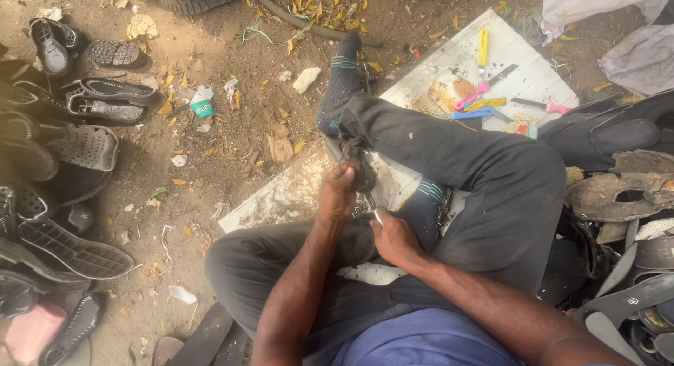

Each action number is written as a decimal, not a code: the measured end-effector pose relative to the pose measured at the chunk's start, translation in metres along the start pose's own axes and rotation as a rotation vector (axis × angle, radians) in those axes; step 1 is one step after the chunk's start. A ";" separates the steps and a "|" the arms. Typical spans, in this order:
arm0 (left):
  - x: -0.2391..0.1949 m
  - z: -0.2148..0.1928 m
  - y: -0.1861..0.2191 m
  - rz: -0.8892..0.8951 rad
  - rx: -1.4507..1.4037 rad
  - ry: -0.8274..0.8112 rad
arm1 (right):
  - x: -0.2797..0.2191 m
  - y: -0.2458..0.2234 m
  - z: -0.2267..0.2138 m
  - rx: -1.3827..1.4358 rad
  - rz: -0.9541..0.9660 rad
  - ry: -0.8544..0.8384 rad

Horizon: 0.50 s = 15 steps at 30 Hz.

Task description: The person sits on the ground and uses a knife to scrape and clean the sole of a black shoe. They then pick up a pair of black sandals and use the knife to scrape the soles of those as well.

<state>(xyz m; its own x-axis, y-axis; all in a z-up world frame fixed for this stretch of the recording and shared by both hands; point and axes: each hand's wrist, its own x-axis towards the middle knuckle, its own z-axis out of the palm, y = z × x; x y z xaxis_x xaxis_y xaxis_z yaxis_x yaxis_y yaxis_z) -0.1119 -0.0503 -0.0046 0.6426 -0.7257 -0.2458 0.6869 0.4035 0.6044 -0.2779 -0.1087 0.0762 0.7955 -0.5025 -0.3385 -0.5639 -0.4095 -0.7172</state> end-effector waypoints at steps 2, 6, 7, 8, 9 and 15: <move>0.003 0.002 -0.002 -0.005 -0.006 0.018 | 0.018 0.006 0.012 0.031 -0.014 0.054; -0.003 0.002 -0.002 0.009 -0.110 -0.003 | 0.030 0.028 0.040 0.182 -0.180 0.196; -0.002 0.004 0.003 0.017 -0.102 -0.009 | 0.027 0.031 0.045 0.222 -0.207 0.202; -0.002 0.005 0.008 0.025 -0.094 -0.015 | 0.016 0.034 0.052 0.228 -0.222 0.211; 0.001 0.009 0.011 0.030 -0.106 0.008 | 0.002 0.039 0.056 0.226 -0.243 0.226; 0.004 -0.001 0.010 0.066 -0.204 -0.020 | 0.044 0.022 0.063 0.651 0.080 0.105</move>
<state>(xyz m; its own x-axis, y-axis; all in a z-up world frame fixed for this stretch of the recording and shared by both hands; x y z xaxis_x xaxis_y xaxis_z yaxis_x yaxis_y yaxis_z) -0.1018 -0.0483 -0.0002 0.6826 -0.7044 -0.1945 0.6996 0.5531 0.4524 -0.2412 -0.0920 0.0066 0.7125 -0.5971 -0.3687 -0.3450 0.1594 -0.9250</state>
